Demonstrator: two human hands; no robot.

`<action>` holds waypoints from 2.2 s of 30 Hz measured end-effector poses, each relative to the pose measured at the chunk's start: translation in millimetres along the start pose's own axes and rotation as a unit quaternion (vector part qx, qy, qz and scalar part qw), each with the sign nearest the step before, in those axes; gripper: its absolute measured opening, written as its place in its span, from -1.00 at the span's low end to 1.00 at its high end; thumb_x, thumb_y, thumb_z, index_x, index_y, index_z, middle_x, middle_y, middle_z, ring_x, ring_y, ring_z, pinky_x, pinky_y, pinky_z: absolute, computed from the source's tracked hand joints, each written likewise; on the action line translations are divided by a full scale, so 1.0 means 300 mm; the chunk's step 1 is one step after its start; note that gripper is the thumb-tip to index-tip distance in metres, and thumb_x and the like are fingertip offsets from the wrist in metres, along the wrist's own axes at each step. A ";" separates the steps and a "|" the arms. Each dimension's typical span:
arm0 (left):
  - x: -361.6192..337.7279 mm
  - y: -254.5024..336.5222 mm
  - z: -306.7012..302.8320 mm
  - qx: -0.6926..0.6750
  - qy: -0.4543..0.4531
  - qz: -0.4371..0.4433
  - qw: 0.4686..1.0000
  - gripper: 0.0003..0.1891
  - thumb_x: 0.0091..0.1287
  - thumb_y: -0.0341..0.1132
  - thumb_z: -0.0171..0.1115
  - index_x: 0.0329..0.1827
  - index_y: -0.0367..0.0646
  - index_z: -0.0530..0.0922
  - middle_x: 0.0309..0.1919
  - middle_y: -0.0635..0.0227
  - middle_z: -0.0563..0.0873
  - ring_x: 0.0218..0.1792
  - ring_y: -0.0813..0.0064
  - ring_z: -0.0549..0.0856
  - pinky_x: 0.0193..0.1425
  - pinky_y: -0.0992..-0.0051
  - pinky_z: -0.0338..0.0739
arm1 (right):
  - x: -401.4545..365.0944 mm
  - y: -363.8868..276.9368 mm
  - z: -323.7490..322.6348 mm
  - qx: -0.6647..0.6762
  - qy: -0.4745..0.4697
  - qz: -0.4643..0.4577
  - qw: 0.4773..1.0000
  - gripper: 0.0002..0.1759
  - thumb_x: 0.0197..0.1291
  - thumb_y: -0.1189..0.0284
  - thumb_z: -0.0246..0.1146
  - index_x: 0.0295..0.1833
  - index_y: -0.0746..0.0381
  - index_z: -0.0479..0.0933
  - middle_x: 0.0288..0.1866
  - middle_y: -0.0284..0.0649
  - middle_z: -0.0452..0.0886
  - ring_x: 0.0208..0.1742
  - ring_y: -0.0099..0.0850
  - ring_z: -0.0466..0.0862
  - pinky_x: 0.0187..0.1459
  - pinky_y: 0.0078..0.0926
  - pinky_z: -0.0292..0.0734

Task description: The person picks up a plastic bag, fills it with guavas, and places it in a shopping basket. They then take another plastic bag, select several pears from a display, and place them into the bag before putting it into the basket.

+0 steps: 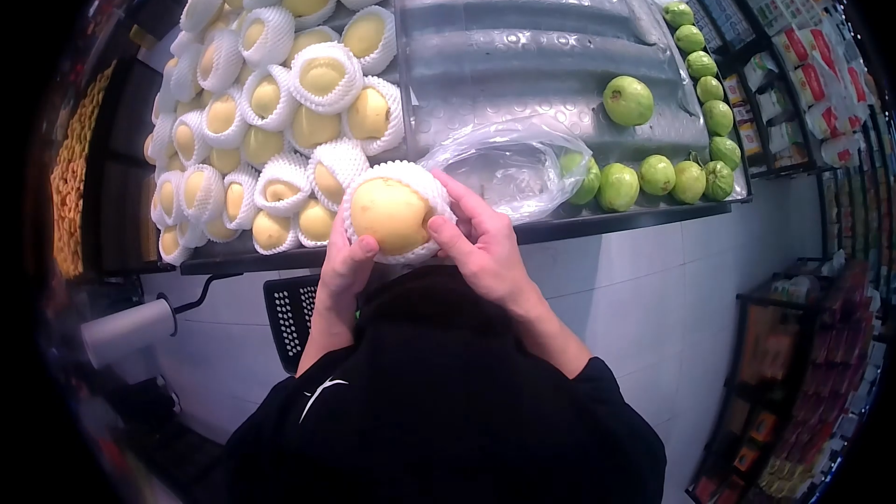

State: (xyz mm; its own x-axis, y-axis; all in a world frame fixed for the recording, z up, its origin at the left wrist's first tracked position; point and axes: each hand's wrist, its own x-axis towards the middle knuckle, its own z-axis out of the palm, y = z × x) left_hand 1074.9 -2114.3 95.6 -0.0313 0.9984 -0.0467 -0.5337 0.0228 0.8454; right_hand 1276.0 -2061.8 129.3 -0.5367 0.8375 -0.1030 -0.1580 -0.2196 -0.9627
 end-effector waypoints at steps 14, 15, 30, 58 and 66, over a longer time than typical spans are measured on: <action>-0.036 0.133 0.016 0.046 -0.027 0.012 0.998 0.16 0.17 0.39 0.36 0.58 -0.33 0.11 0.32 0.17 0.46 0.23 0.37 0.55 0.25 0.46 0.48 | 0.021 -0.066 0.009 -0.338 -0.021 -0.334 0.880 -0.03 -0.19 0.48 0.62 0.44 0.24 0.39 0.52 0.12 0.32 0.46 0.03 0.45 0.39 -0.11 0.44; -0.041 0.159 -0.002 0.121 -0.082 -0.009 0.989 0.18 0.12 0.41 0.39 0.58 -0.31 0.15 0.29 0.20 0.46 0.15 0.43 0.56 0.12 0.51 0.53 | 0.022 -0.078 0.000 -0.297 0.000 -0.310 0.903 -0.04 -0.20 0.44 0.64 0.42 0.29 0.40 0.48 0.12 0.37 0.47 -0.01 0.44 0.40 -0.18 0.40; 0.022 0.039 0.012 0.167 0.029 0.064 0.983 -0.58 0.51 -0.21 0.14 0.25 -0.38 0.51 -0.31 0.47 0.68 -0.42 0.76 0.52 -0.34 0.68 0.44 | 0.016 0.026 -0.027 0.121 -0.008 -0.004 0.993 -0.07 0.07 0.24 0.53 0.45 0.41 0.26 0.26 -0.12 0.55 0.27 -0.39 0.56 0.33 -0.40 0.43; -0.019 0.045 0.047 -0.003 0.001 -0.009 1.000 -0.04 0.15 0.04 0.50 0.46 -0.31 0.17 0.30 0.11 0.45 0.34 0.30 0.49 0.43 0.32 0.38 | 0.009 0.026 -0.024 0.031 -0.016 -0.074 0.997 -0.31 0.43 0.26 0.29 0.50 0.37 0.23 0.30 -0.08 0.55 0.25 -0.38 0.59 0.28 -0.40 0.50; -0.002 -0.022 0.137 0.321 0.003 0.323 0.890 -0.04 -0.03 -0.35 0.68 0.37 -0.07 0.17 0.36 -0.11 0.37 0.36 0.05 0.48 0.41 0.13 0.47 | -0.056 -0.023 0.044 0.107 0.013 -0.092 0.990 0.38 -0.07 -0.01 0.64 0.64 0.21 -0.14 0.53 -0.02 0.21 0.47 -0.24 0.35 0.36 -0.22 0.44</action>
State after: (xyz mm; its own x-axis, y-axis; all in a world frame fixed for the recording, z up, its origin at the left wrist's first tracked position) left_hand 1113.3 -2113.0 112.0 -0.1631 0.8132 0.5587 0.1898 -0.5299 0.8266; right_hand 1275.1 -2081.0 141.0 -0.4607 0.8855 0.0598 -0.4251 -0.1610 -0.8907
